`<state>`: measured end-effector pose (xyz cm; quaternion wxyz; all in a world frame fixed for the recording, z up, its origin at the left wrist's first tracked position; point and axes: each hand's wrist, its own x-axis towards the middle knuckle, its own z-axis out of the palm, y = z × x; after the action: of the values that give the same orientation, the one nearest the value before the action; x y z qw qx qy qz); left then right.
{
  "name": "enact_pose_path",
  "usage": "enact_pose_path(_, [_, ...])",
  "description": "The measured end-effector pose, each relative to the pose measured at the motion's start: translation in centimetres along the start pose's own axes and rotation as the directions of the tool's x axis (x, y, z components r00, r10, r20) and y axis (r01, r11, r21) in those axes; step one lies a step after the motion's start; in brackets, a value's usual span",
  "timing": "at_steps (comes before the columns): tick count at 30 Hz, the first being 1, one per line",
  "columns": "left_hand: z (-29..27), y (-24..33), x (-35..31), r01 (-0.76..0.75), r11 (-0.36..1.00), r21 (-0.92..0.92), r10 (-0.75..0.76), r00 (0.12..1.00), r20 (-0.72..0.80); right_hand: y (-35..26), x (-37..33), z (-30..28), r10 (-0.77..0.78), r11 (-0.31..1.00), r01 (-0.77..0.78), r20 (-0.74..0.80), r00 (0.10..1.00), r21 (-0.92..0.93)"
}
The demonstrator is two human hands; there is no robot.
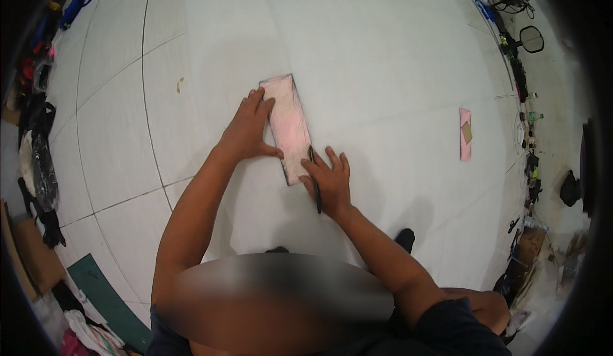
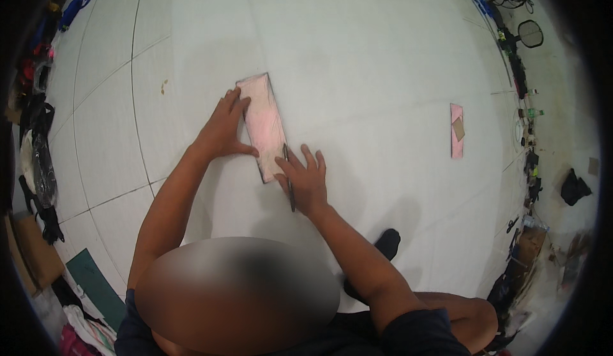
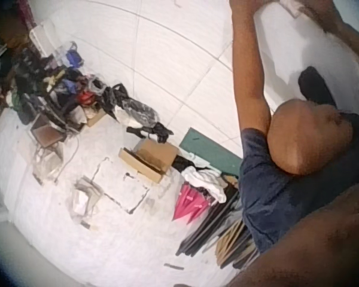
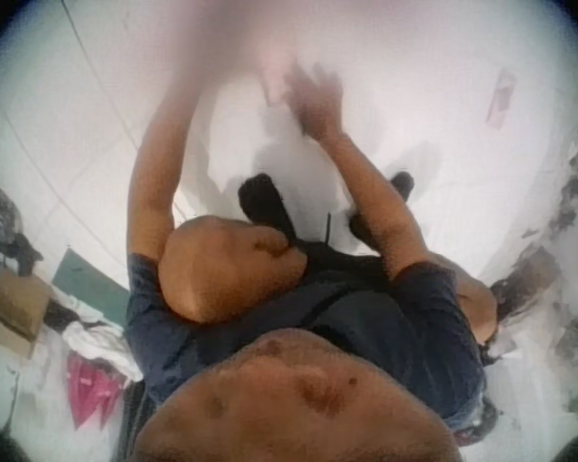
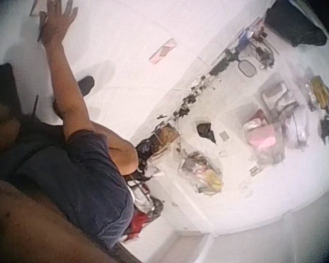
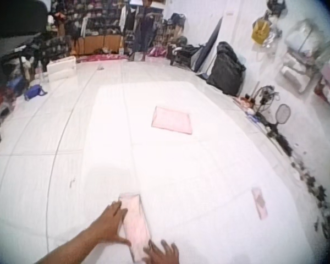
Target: The person uses a pen to trace around several cardboard templates on a long piece of fabric laid on the floor.
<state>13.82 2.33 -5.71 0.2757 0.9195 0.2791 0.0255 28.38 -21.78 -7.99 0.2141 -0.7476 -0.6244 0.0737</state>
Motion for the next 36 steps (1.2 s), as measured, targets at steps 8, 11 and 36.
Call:
enact_pose_path(8, [-0.8,0.8,-0.1,0.051,0.998,-0.026,-0.049,0.997,0.056,-0.2,0.3,-0.5,0.006,1.0,-0.007,0.016,1.0,0.031])
enact_pose_path(11, [-0.4,0.4,0.0,0.008,0.999,-0.031,-0.007,1.0,0.029,-0.1,0.3,-0.3,0.008,1.0,-0.008,-0.001,1.0,0.026])
enact_pose_path(36, [-0.5,0.9,0.2,0.025,0.994,0.109,-0.032,0.998,0.061,-2.8,-0.6,-2.8,0.204,0.784,-0.298,0.228,0.952,0.545])
